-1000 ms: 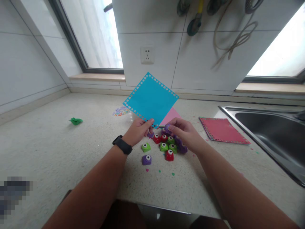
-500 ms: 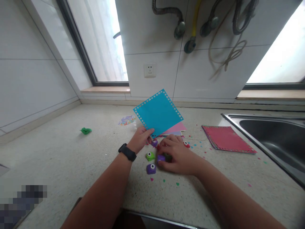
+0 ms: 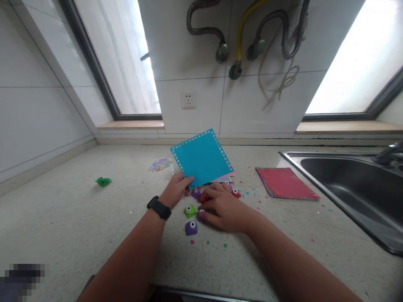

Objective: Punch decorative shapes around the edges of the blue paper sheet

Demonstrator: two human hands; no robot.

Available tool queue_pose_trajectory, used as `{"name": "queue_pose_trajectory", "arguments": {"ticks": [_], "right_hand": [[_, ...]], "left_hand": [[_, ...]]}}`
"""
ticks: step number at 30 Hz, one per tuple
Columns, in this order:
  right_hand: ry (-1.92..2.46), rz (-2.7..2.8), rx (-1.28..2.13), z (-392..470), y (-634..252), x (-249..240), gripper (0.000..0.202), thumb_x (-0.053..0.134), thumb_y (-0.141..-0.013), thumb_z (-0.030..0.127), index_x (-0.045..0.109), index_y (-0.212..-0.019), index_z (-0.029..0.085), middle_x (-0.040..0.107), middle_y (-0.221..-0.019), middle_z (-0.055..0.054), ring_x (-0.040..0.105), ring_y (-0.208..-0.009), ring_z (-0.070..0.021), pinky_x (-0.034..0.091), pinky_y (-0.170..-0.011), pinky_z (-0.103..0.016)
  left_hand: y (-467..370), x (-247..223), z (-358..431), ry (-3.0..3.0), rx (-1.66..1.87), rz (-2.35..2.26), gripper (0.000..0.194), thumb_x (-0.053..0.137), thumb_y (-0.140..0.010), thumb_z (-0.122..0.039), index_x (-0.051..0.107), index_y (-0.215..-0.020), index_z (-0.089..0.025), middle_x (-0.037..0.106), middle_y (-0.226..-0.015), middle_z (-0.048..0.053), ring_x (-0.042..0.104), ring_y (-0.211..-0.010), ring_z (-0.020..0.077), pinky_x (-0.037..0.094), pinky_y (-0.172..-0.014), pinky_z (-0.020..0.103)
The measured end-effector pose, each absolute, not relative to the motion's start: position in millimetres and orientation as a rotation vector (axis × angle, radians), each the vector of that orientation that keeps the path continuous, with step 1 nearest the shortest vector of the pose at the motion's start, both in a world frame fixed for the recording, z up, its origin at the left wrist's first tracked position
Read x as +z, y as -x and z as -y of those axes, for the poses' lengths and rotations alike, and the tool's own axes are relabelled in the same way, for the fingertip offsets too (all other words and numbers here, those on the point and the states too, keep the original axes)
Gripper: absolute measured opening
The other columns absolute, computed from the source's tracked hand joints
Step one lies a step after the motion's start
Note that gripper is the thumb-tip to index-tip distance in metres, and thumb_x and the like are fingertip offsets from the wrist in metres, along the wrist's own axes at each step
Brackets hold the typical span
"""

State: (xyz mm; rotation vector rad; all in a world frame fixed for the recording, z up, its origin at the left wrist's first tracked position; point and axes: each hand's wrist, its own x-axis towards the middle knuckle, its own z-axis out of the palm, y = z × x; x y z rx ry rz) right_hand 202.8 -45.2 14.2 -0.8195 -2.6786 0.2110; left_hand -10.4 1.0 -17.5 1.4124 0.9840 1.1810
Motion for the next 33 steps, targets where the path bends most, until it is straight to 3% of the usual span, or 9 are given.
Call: {"name": "queue_pose_trajectory", "arguments": {"ticks": [6,9,14,20,26,33], "right_hand": [[0.897,2.452,0.298,28.8,-218.1,18.0,0.031,0.051,-0.099,0.033,0.076,-0.086,0.019,0.069,-0.095,-0.009,0.057,-0.093,-0.0227,0.041,-0.087,-0.039],[1.128,2.182,0.429,18.5,-226.8,17.4,0.039,0.052,-0.097,0.043,0.072,-0.074,0.018,0.066,-0.076,-0.007,0.058,-0.079,-0.0226,0.041,-0.074,-0.037],[1.153,1.533,0.971,10.1,-227.2,13.3,0.043,0.06,-0.086,0.06,0.067,-0.089,0.018,0.06,-0.064,0.0,0.053,-0.058,-0.0172,0.037,-0.055,-0.03],[1.014,1.351,1.1,8.6,-223.0,13.0,0.037,0.075,-0.076,0.051,0.068,-0.089,0.018,0.062,-0.063,0.001,0.053,-0.056,-0.0146,0.038,-0.054,-0.028],[1.033,1.364,1.073,6.0,-225.1,10.6,0.034,0.071,-0.08,0.05,0.066,-0.089,0.018,0.062,-0.062,0.001,0.053,-0.055,-0.0151,0.036,-0.051,-0.028],[1.061,1.411,1.014,4.4,-225.8,11.9,0.033,0.071,-0.08,0.052,0.066,-0.085,0.02,0.062,-0.062,0.0,0.055,-0.057,-0.0165,0.039,-0.054,-0.029]], "left_hand": [[9.8,-16.1,0.2,-1.391,1.202,-0.992,0.033,0.067,-0.081,-0.045,0.066,-0.07,-0.015,0.064,-0.057,0.001,0.047,-0.044,0.0093,0.036,-0.045,0.023],[9.1,-16.1,-0.1,-1.376,1.193,-0.986,0.031,0.066,-0.08,-0.046,0.066,-0.073,-0.015,0.067,-0.06,0.002,0.049,-0.044,0.0102,0.035,-0.044,0.023],[10.1,-17.9,-1.3,-1.379,1.164,-0.981,0.031,0.064,-0.081,-0.045,0.066,-0.073,-0.015,0.067,-0.062,0.003,0.048,-0.045,0.0101,0.036,-0.046,0.024],[12.5,-19.7,-1.7,-1.411,1.14,-0.975,0.033,0.065,-0.081,-0.047,0.063,-0.069,-0.016,0.064,-0.062,0.002,0.049,-0.049,0.0111,0.036,-0.048,0.025],[12.2,-19.0,-3.9,-1.398,1.228,-1.011,0.043,0.06,-0.086,-0.055,0.054,-0.064,-0.018,0.051,-0.054,-0.003,0.046,-0.046,0.0109,0.033,-0.045,0.025],[13.4,-11.2,-5.0,-1.41,1.298,-1.031,0.043,0.063,-0.085,-0.057,0.054,-0.068,-0.019,0.05,-0.054,-0.005,0.044,-0.044,0.0092,0.032,-0.045,0.023]]}}
